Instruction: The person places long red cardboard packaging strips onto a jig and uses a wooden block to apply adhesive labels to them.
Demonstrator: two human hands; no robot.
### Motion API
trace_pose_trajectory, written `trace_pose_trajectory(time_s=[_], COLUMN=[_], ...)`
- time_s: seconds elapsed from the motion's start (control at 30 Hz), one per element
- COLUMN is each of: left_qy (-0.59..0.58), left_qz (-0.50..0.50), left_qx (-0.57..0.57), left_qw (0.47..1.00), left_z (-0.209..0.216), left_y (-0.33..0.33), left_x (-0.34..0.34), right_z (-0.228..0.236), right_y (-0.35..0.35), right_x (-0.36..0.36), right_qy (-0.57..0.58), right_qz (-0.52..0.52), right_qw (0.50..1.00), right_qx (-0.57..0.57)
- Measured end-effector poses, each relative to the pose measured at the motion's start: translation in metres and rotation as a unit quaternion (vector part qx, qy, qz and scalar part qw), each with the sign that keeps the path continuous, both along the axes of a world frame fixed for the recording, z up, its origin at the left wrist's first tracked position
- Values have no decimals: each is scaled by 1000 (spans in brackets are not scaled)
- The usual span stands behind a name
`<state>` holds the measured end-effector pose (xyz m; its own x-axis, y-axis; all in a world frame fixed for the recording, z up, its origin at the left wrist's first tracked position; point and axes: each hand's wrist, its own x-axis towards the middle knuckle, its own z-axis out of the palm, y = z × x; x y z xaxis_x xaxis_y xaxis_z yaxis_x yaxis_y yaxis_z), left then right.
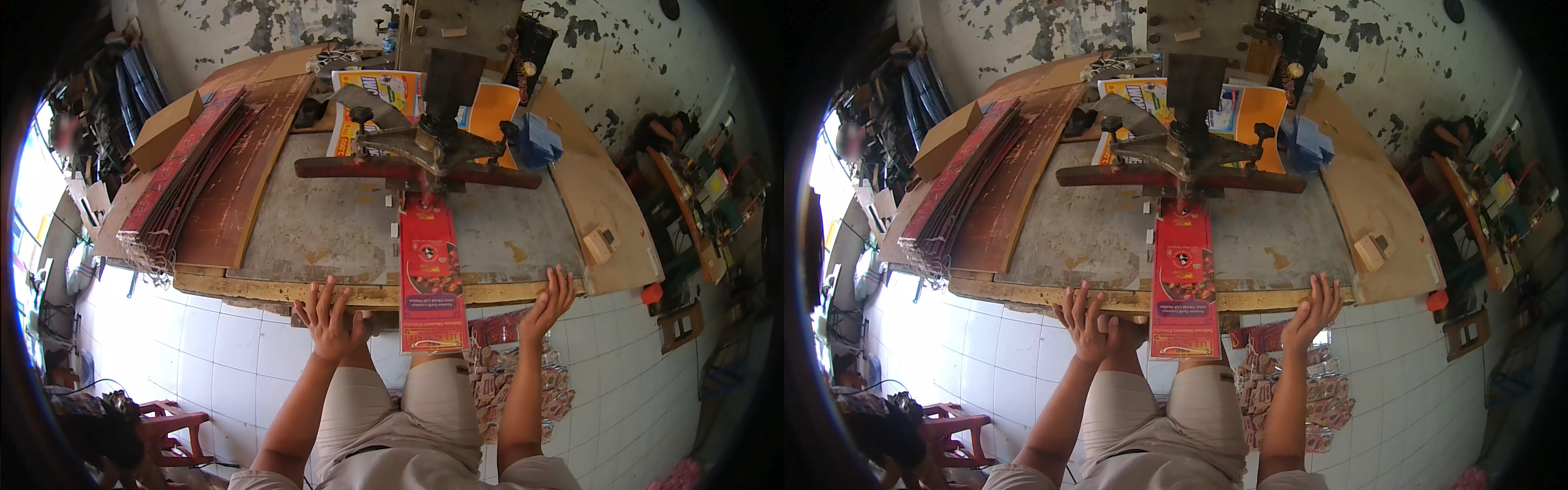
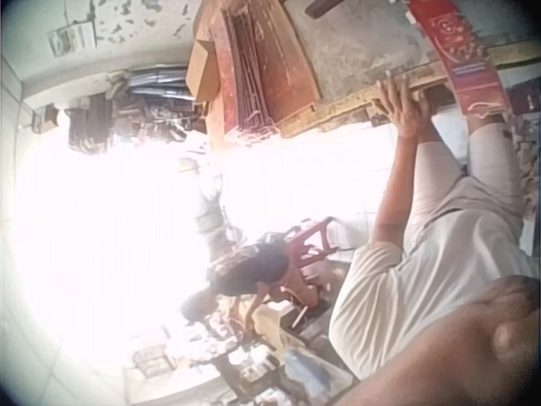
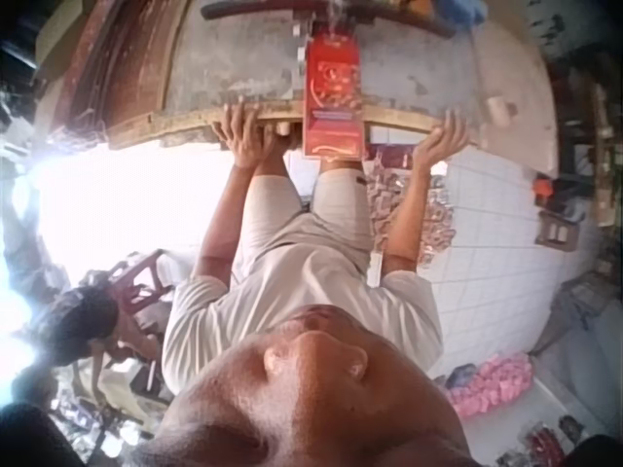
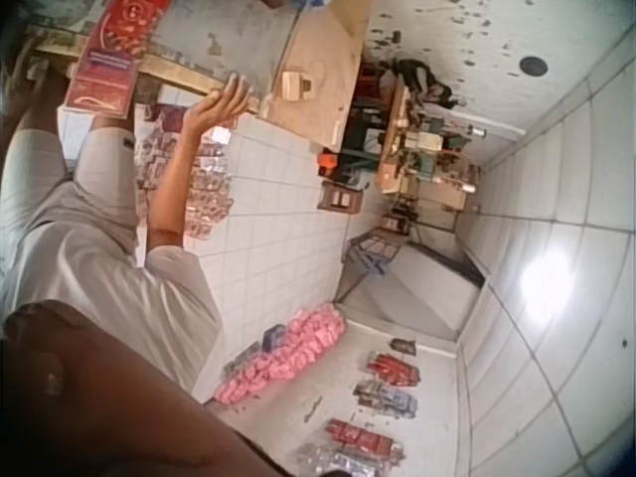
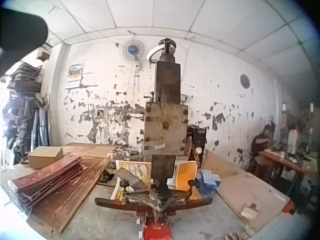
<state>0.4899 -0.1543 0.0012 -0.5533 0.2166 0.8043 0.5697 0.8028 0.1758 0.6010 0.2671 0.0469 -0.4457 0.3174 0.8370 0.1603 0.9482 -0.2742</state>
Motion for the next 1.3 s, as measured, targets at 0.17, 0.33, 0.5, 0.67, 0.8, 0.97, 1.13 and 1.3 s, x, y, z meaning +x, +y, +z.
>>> trace_pose_trajectory(time_s=[0.17, 0.33, 0.5, 0.67, 0.8, 0.97, 1.13, 1.3], left_qy=[7, 8, 13, 7, 7, 8, 5, 10], left_qz=[11, 9, 4, 4, 2, 0, -2, 0], left_qx=[2, 2, 5, 11, 13, 12, 11, 6], left_qw=[1000, 1000, 1000, 1000, 1000, 1000, 1000, 1000], left_z=[-2, -4, -4, -3, -1, 0, -2, -4], left_y=[1, 1, 0, 2, 1, 2, 1, 0], left_x=[-1, -1, -2, -1, 0, -1, -1, -1], right_z=[-2, -1, -2, -4, -5, -5, -1, -4], right_y=[-6, -7, -7, -8, -7, -5, -9, -30], right_x=[-6, -3, -1, -1, -1, 2, 5, 16], right_qy=[26, 20, 21, 16, 12, 3, -13, -28], right_qz=[-7, -9, -3, -3, -1, -2, 4, 16], right_qw=[999, 1000, 1000, 999, 999, 999, 999, 996], right_qx=[-24, -20, -21, -44, -41, -38, -41, -83])
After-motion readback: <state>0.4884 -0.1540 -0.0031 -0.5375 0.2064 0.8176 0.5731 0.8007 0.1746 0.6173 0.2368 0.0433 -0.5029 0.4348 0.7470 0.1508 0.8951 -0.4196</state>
